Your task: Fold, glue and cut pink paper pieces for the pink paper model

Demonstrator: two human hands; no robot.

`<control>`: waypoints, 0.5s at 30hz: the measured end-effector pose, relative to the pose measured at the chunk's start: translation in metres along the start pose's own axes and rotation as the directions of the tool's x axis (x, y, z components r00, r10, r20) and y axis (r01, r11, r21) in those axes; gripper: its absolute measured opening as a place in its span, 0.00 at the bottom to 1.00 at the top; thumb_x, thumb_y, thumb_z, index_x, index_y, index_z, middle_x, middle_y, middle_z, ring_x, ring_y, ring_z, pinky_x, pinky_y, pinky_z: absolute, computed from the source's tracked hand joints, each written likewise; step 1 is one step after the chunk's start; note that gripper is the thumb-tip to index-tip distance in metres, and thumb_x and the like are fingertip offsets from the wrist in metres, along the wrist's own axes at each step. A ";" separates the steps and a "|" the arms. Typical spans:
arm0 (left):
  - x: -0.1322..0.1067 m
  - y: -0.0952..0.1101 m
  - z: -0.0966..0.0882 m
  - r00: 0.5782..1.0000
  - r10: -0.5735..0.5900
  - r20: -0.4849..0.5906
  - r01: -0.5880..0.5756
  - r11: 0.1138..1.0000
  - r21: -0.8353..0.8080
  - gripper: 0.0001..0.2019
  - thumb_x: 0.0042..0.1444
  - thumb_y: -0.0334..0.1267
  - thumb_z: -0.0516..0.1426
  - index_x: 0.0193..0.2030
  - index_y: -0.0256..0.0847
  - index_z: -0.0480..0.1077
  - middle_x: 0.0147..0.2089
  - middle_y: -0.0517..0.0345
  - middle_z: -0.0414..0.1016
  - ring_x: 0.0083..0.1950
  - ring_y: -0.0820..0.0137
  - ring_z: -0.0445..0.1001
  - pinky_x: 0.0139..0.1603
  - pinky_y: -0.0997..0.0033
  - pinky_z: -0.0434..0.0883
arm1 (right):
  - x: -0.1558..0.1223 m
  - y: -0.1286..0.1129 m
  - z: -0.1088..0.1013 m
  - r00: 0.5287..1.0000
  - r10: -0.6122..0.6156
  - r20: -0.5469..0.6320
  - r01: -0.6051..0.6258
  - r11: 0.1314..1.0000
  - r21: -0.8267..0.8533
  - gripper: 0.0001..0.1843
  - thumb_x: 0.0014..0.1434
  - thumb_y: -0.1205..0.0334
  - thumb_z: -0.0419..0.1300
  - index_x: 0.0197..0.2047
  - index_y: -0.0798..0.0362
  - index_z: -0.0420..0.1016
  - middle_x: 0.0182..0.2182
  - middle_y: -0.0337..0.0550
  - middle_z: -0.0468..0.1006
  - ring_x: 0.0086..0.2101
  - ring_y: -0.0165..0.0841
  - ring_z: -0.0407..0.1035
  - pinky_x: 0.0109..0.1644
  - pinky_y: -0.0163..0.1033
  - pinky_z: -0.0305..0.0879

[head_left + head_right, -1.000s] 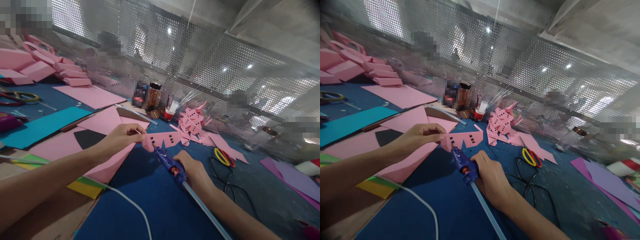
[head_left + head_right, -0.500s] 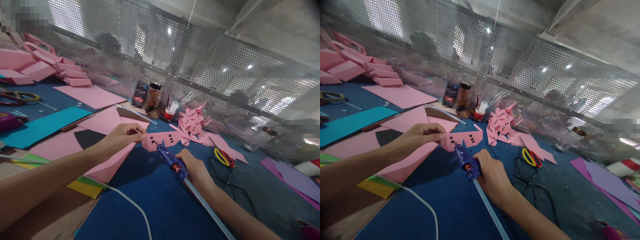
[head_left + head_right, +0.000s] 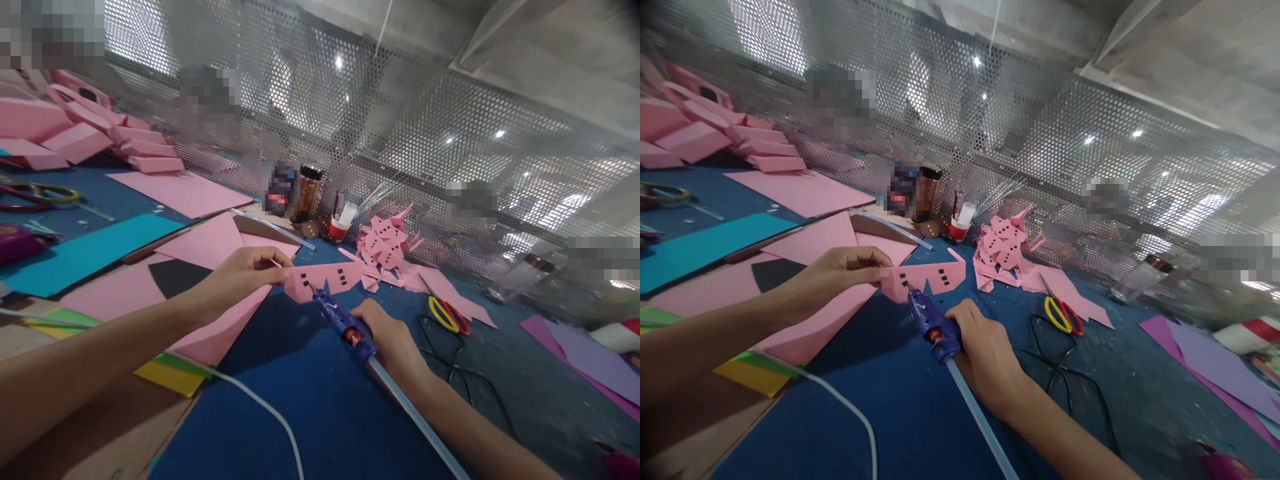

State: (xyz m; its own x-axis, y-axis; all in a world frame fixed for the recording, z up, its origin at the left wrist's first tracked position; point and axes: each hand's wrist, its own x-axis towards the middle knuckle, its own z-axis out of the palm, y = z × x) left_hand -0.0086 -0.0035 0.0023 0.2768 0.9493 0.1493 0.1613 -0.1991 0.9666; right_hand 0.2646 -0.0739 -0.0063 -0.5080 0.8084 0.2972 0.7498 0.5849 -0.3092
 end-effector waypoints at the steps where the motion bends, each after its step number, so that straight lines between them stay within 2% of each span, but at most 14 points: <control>1: 0.000 0.000 0.000 1.000 0.001 0.004 -0.001 1.000 -0.002 0.06 0.53 0.40 0.61 0.33 0.40 0.75 0.34 0.54 0.79 0.39 0.63 0.76 0.45 0.62 0.70 | 0.000 0.000 0.000 1.000 -0.004 -0.001 0.004 1.000 0.002 0.09 0.60 0.70 0.55 0.44 0.50 0.65 0.39 0.41 0.70 0.36 0.33 0.68 0.37 0.35 0.61; 9: 0.001 -0.005 -0.001 1.000 0.010 0.006 -0.010 0.999 0.037 0.06 0.54 0.40 0.60 0.34 0.41 0.76 0.33 0.58 0.78 0.37 0.67 0.73 0.40 0.68 0.67 | -0.001 0.002 0.006 0.999 -0.031 0.017 0.030 0.999 0.034 0.11 0.59 0.72 0.55 0.44 0.50 0.65 0.40 0.40 0.70 0.36 0.32 0.68 0.36 0.34 0.59; 15: -0.001 0.000 0.001 1.000 -0.012 0.027 0.012 1.000 0.024 0.06 0.55 0.40 0.60 0.35 0.40 0.75 0.35 0.56 0.79 0.39 0.65 0.75 0.43 0.65 0.68 | 0.000 0.003 0.007 0.999 -0.014 0.031 0.013 0.999 0.033 0.12 0.58 0.73 0.55 0.44 0.49 0.65 0.40 0.39 0.69 0.35 0.32 0.68 0.36 0.34 0.58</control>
State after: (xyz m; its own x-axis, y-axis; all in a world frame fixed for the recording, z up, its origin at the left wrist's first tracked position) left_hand -0.0082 -0.0045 0.0018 0.3001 0.9447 0.1319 0.1875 -0.1940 0.9629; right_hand 0.2639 -0.0717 -0.0131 -0.5315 0.8015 0.2739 0.7284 0.5976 -0.3352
